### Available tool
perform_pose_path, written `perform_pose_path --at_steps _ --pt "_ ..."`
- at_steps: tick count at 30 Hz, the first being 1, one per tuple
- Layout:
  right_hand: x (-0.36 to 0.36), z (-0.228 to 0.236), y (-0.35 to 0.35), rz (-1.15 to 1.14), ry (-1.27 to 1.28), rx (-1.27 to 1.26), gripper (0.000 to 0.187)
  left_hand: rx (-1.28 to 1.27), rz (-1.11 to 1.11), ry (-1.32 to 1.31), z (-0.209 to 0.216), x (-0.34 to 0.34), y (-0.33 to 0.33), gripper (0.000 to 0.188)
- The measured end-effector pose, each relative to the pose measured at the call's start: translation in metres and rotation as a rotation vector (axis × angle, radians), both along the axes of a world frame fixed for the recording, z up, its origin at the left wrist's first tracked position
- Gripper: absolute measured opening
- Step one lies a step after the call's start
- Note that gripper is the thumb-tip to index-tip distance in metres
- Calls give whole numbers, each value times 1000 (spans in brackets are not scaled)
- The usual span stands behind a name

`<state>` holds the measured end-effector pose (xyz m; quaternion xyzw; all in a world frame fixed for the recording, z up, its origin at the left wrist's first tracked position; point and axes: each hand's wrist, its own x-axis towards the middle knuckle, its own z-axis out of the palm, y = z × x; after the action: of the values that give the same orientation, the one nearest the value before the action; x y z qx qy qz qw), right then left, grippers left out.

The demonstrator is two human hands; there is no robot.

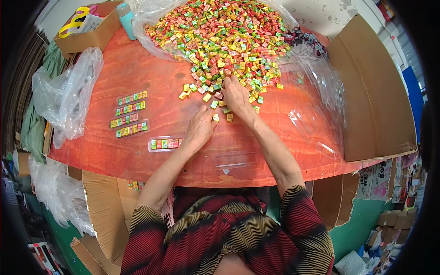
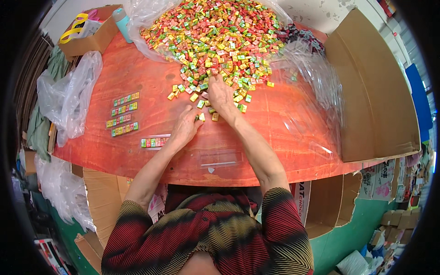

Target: Sorting small colorful items into rows and placing them into clear plastic packaging.

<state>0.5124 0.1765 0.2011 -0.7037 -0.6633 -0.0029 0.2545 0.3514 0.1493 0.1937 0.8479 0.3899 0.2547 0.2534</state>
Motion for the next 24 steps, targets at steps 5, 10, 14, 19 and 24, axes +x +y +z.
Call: perform_pose_path --at_steps 5,10,14,19,24 --pt "-1 14 -35 131 364 -18 15 -75 -21 -20 3 -9 4 28" --pt "-14 -11 -71 238 233 -53 11 -112 -53 41 4 -14 6 31" --pt "-2 5 -79 116 169 -71 12 -79 -64 -14 3 -12 1 38" --pt "-2 -3 -94 92 140 -71 11 -48 -57 -14 1 -6 -5 40" --pt "-4 -9 -108 94 162 -28 13 11 -72 -11 -1 1 -12 35"
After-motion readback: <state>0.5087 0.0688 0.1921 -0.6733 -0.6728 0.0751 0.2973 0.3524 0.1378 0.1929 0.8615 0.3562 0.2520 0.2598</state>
